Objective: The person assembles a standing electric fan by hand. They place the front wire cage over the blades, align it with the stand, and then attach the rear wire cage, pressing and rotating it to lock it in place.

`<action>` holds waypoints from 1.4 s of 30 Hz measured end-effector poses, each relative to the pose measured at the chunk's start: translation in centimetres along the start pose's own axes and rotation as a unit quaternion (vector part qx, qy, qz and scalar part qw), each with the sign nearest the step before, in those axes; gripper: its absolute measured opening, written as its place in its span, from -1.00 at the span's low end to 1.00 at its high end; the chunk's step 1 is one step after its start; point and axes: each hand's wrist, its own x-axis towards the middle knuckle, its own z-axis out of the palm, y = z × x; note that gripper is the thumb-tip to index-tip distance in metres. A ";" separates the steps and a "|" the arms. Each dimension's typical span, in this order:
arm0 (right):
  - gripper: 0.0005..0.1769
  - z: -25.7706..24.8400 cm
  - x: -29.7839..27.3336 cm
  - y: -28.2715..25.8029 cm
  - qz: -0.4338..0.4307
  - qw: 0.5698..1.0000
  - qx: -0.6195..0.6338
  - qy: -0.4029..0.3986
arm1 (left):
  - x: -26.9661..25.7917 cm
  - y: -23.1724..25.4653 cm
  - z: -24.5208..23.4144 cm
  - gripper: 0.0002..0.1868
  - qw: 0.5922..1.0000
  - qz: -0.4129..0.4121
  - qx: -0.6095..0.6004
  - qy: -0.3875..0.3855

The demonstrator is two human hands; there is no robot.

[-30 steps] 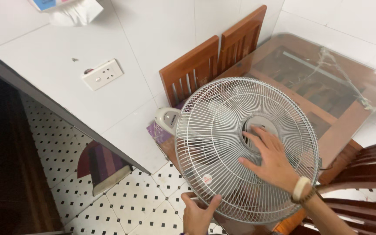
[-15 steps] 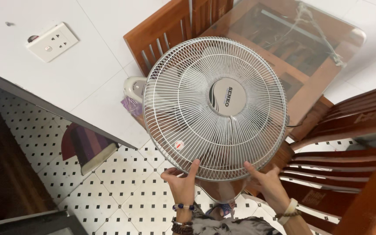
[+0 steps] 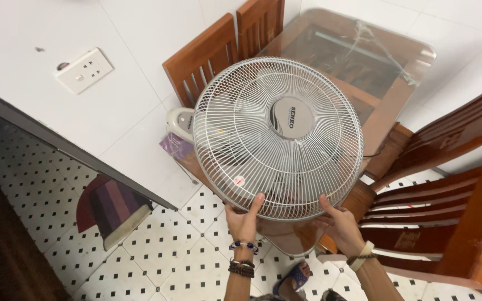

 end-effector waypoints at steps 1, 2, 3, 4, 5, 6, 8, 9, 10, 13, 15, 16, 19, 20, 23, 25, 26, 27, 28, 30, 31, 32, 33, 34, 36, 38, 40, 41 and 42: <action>-0.15 0.0 0.3 0.3 0.000 1.000 0.007 0.005 | 0.1 0.0 0.0 -0.13 1.000 0.009 -0.018 -0.002; -0.15 0.0 0.7 0.4 0.002 1.000 0.017 0.007 | 0.0 0.0 0.2 -0.15 0.999 0.019 -0.038 -0.008; -0.16 -0.1 1.2 0.6 0.003 1.000 0.026 0.009 | 0.1 0.1 0.3 -0.17 0.998 0.028 -0.057 -0.014; -0.16 -0.5 1.6 0.8 0.006 0.999 0.034 0.013 | 0.2 0.1 0.3 -0.18 0.996 -0.001 -0.084 -0.011; -0.17 -1.0 2.0 1.2 0.012 0.999 0.035 0.020 | 0.2 0.0 0.4 -0.18 0.993 -0.031 -0.111 -0.008; -0.17 -1.4 2.5 1.7 0.020 0.999 0.037 0.025 | 0.4 0.1 0.3 -0.19 0.989 -0.059 -0.137 -0.003; -0.17 -2.1 3.6 2.6 0.032 0.998 0.039 0.035 | 0.4 0.1 0.2 -0.20 0.983 -0.100 -0.151 -0.003; -0.18 -2.5 4.2 3.0 0.037 0.998 0.041 0.040 | 0.5 0.1 0.1 -0.21 0.980 -0.121 -0.157 -0.002; -0.18 -2.9 4.7 3.3 0.044 0.997 0.042 0.047 | 0.5 0.0 0.1 -0.21 0.982 -0.110 -0.150 0.000; -0.15 -3.6 5.6 3.4 0.031 0.998 0.035 0.038 | 0.4 -0.1 0.5 -0.22 0.987 -0.096 -0.131 0.003; -0.12 -3.3 5.4 3.0 0.027 0.999 0.020 0.040 | 0.5 0.0 0.8 -0.23 0.988 -0.103 -0.116 0.001; -0.11 -3.1 5.3 2.5 0.022 0.999 0.013 0.043 | 0.5 0.0 1.0 -0.22 0.992 -0.088 -0.095 0.011; -0.07 -1.8 4.0 2.2 0.001 0.998 -0.015 0.065 | 0.1 -0.8 1.5 -0.18 0.996 -0.073 0.001 0.053; -0.06 -1.5 3.3 2.3 0.005 0.999 -0.015 0.050 | -0.1 -1.3 1.4 -0.17 0.992 -0.084 0.055 0.074; -0.06 -0.9 1.4 1.6 0.017 0.999 -0.019 0.025 | -0.6 -3.1 1.6 -0.11 0.987 -0.096 0.076 0.106; -0.07 -0.7 0.3 1.1 0.033 0.998 -0.035 0.033 | -1.5 -4.5 2.4 -0.04 0.990 -0.099 0.017 0.102; -0.08 -0.6 0.0 0.8 0.031 0.998 -0.037 0.028 | -2.1 -5.0 2.8 0.01 0.990 -0.099 -0.024 0.093; -0.09 -0.5 -0.3 0.6 0.029 0.999 -0.039 0.023 | -2.6 -5.3 3.4 0.06 0.989 -0.099 -0.065 0.083; -0.09 -0.5 -0.6 0.6 0.029 0.999 -0.041 0.019 | -3.5 -5.7 3.9 0.06 0.985 -0.151 -0.066 0.058; -0.10 -0.4 -0.6 0.5 0.043 0.999 -0.016 0.003 | -5.6 -6.3 5.1 0.06 0.965 -0.253 -0.067 0.005; -0.11 -0.3 -0.5 0.4 0.050 0.999 -0.002 -0.004 | -5.9 -6.5 5.5 0.02 0.967 -0.241 -0.088 -0.012; -0.12 -0.4 -0.4 0.2 0.033 0.999 -0.006 -0.008 | -6.1 -6.8 6.0 -0.01 0.967 -0.228 -0.107 -0.032; -0.12 -0.3 -0.3 0.1 0.017 1.000 -0.011 -0.012 | -6.1 -7.0 6.3 -0.03 0.967 -0.215 -0.127 -0.051; -0.13 -0.3 -0.3 -0.2 -0.001 1.000 -0.015 -0.015 | -6.0 -7.1 6.6 -0.03 0.967 -0.197 -0.151 -0.049; -0.18 -0.5 -0.8 -0.7 0.012 0.999 -0.036 -0.014 | -5.7 -6.8 7.1 -0.01 0.966 -0.160 -0.199 -0.047; -0.21 -0.3 -1.2 -1.1 0.016 0.998 -0.053 -0.013 | -5.9 -6.0 7.3 0.01 0.957 -0.207 -0.201 -0.035; -0.23 0.0 -1.5 -1.3 0.011 0.998 -0.067 -0.011 | -6.2 -5.3 7.8 0.01 0.958 -0.213 -0.189 -0.023; -0.23 0.1 -1.7 -1.5 0.007 0.997 -0.071 -0.011 | -6.4 -5.2 8.1 -0.01 0.965 -0.196 -0.176 -0.018; -0.23 0.3 -2.0 -1.8 0.003 0.997 -0.074 -0.013 | -6.4 -5.4 8.2 -0.02 0.971 -0.177 -0.162 -0.013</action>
